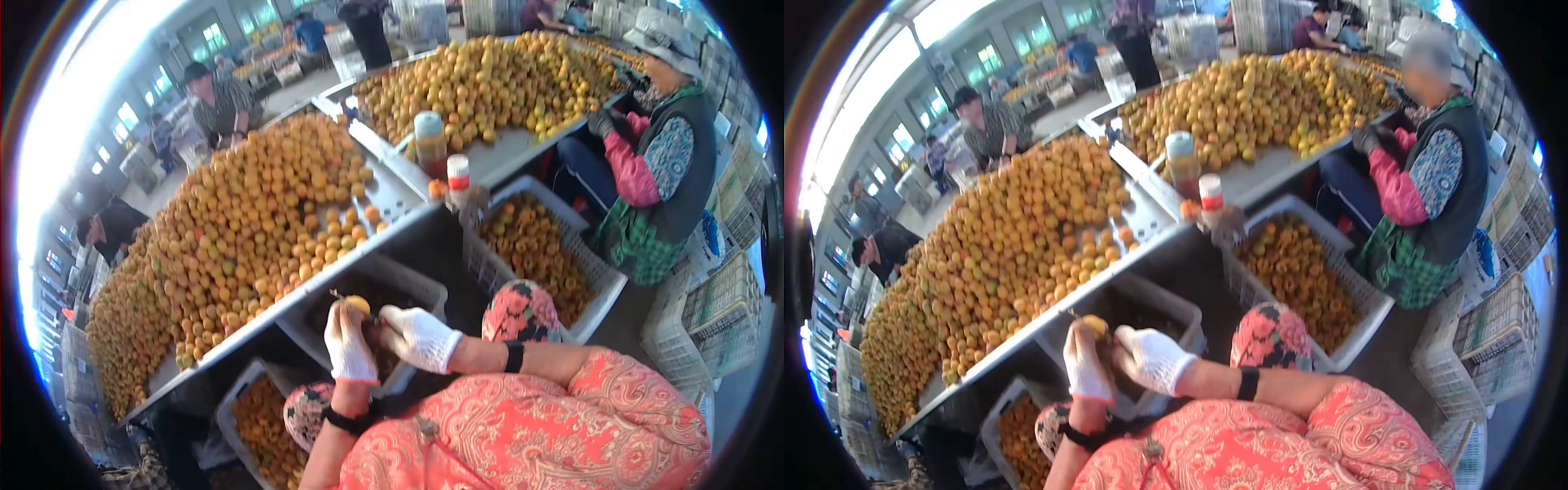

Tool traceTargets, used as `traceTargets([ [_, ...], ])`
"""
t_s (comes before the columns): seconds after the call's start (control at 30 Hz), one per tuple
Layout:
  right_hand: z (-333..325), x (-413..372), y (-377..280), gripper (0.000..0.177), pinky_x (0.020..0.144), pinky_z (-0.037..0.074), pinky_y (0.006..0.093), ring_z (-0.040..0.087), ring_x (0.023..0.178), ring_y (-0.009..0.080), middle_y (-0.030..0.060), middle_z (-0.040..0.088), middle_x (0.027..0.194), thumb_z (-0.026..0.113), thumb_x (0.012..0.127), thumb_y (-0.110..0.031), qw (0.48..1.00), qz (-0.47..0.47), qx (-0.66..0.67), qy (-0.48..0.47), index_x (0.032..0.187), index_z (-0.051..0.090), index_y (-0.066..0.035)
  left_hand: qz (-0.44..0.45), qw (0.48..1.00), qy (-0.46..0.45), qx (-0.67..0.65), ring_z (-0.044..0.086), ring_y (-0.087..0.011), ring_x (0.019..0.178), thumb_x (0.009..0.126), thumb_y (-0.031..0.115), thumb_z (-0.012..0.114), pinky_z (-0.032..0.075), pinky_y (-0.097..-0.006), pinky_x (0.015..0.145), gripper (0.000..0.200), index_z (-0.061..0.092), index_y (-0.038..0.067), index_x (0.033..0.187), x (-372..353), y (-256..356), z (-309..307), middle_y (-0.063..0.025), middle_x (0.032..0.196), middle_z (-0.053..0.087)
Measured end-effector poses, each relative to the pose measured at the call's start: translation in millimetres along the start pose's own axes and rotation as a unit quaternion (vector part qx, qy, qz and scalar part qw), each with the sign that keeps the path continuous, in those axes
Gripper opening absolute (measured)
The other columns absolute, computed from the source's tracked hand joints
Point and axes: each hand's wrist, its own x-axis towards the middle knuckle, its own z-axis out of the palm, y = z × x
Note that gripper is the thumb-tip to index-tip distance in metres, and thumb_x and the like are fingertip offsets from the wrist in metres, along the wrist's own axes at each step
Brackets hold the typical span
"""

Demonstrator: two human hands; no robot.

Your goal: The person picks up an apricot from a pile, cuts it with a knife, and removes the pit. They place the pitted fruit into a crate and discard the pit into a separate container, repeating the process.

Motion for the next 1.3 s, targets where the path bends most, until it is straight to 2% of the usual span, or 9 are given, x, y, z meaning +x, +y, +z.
traceTargets([
  [0.2, -19.5, -3.6, -33.3, 0.023, 0.07, 0.049, 0.0488, 0.063, 0.082, 0.0452, 0.0265, 0.064, 0.081, 0.062, 0.092, -0.022, 1.0, 0.021, -0.005, -0.002, 0.095, 0.056, 0.0, 0.024, 0.996, 0.031, -0.077, 0.049, -0.0079, 0.063, 0.102, 0.033, 0.053, 0.042, -0.0231, 0.055, 0.029, 0.06, 0.006, 0.096, -5.8, 19.6, 21.0, 0.001, 0.078, 0.055],
  [0.27, -27.6, -5.8, -51.9, 0.023, 0.068, 0.049, 0.0393, 0.066, 0.074, 0.0323, 0.0197, 0.063, 0.077, 0.063, 0.094, -0.021, 0.994, 0.071, 0.079, -0.033, 0.095, 0.057, 0.0, -0.132, 0.947, 0.175, -0.234, 0.047, -0.01, 0.051, 0.101, 0.039, 0.052, 0.039, -0.0238, 0.044, 0.034, 0.06, 0.007, 0.095, -9.2, 47.2, 30.1, 0.0, 0.07, 0.056],
  [0.47, -31.2, 11.4, -43.3, 0.023, 0.063, 0.051, 0.0394, 0.067, 0.073, 0.0338, 0.0177, 0.065, 0.079, 0.063, 0.095, -0.023, 0.988, -0.034, -0.02, 0.146, 0.105, 0.055, -0.004, 0.018, 0.997, -0.055, 0.058, 0.048, -0.0058, 0.055, 0.104, 0.03, 0.046, 0.038, -0.0207, 0.048, 0.032, 0.061, 0.005, 0.118, -24.7, 26.9, 23.5, -0.0007, 0.073, 0.058],
  [0.53, -25.2, 16.2, -46.3, 0.021, 0.064, 0.051, 0.0381, 0.068, 0.076, 0.0361, 0.0179, 0.065, 0.081, 0.061, 0.096, -0.022, 0.99, -0.023, -0.024, 0.139, 0.105, 0.056, -0.003, -0.005, 0.999, -0.036, -0.008, 0.049, -0.0059, 0.061, 0.103, 0.024, 0.046, 0.04, -0.0217, 0.053, 0.029, 0.061, 0.004, 0.118, -26.1, 17.5, 30.6, -0.0006, 0.075, 0.058],
  [0.57, -20.4, 19.7, -42.1, 0.02, 0.064, 0.051, 0.0361, 0.068, 0.075, 0.0285, 0.0159, 0.065, 0.079, 0.061, 0.096, -0.023, 0.988, -0.029, 0.005, 0.15, 0.099, 0.058, -0.003, 0.066, 0.984, -0.041, 0.16, 0.053, -0.009, 0.066, 0.102, 0.022, 0.047, 0.043, -0.0256, 0.058, 0.025, 0.064, 0.004, 0.108, -23.1, 17.1, 23.4, -0.0013, 0.075, 0.058],
  [0.73, -18.4, 24.4, -50.7, 0.025, 0.056, 0.042, 0.029, 0.045, 0.064, 0.007, 0.0032, 0.052, 0.066, 0.064, 0.096, -0.026, 0.991, 0.049, 0.052, 0.116, 0.087, 0.058, -0.003, 0.122, 0.964, -0.075, 0.223, 0.059, -0.0175, 0.07, 0.104, 0.033, 0.045, 0.047, -0.0335, 0.064, 0.036, 0.059, 0.003, 0.09, -21.8, -5.1, 7.9, -0.0061, 0.075, 0.06],
  [0.97, -7.0, 37.5, -50.1, 0.03, 0.051, 0.039, 0.0302, 0.042, 0.059, 0.007, 0.0053, 0.046, 0.059, 0.064, 0.095, -0.024, 0.99, 0.028, 0.045, 0.13, 0.076, 0.053, -0.003, -0.197, 0.942, -0.011, -0.272, 0.065, -0.0186, 0.093, 0.098, 0.05, 0.052, 0.055, -0.0344, 0.076, 0.039, 0.063, 0.015, 0.113, -17.4, -3.9, 23.3, -0.0002, 0.105, 0.068],
  [1.13, -9.5, 35.1, -44.8, 0.026, 0.049, 0.041, 0.0382, 0.05, 0.052, 0.0352, 0.0178, 0.047, 0.061, 0.066, 0.089, -0.02, 0.98, -0.131, -0.043, 0.144, 0.078, 0.049, -0.005, -0.308, 0.917, 0.016, -0.253, 0.067, -0.022, 0.093, 0.082, 0.073, 0.054, 0.055, -0.0387, 0.077, 0.058, 0.064, 0.026, 0.114, -34.3, 41.3, 41.0, -0.0004, 0.106, 0.069],
  [1.3, -12.9, 34.7, -33.3, 0.024, 0.052, 0.044, 0.0381, 0.054, 0.058, 0.0375, 0.0164, 0.05, 0.063, 0.07, 0.084, -0.018, 0.973, -0.186, -0.053, 0.125, 0.081, 0.051, -0.004, -0.375, 0.899, 0.053, -0.221, 0.063, -0.0152, 0.065, 0.081, 0.074, 0.054, 0.049, -0.0301, 0.054, 0.053, 0.064, 0.025, 0.098, -34.3, 47.8, 43.3, 0.0048, 0.079, 0.066],
])
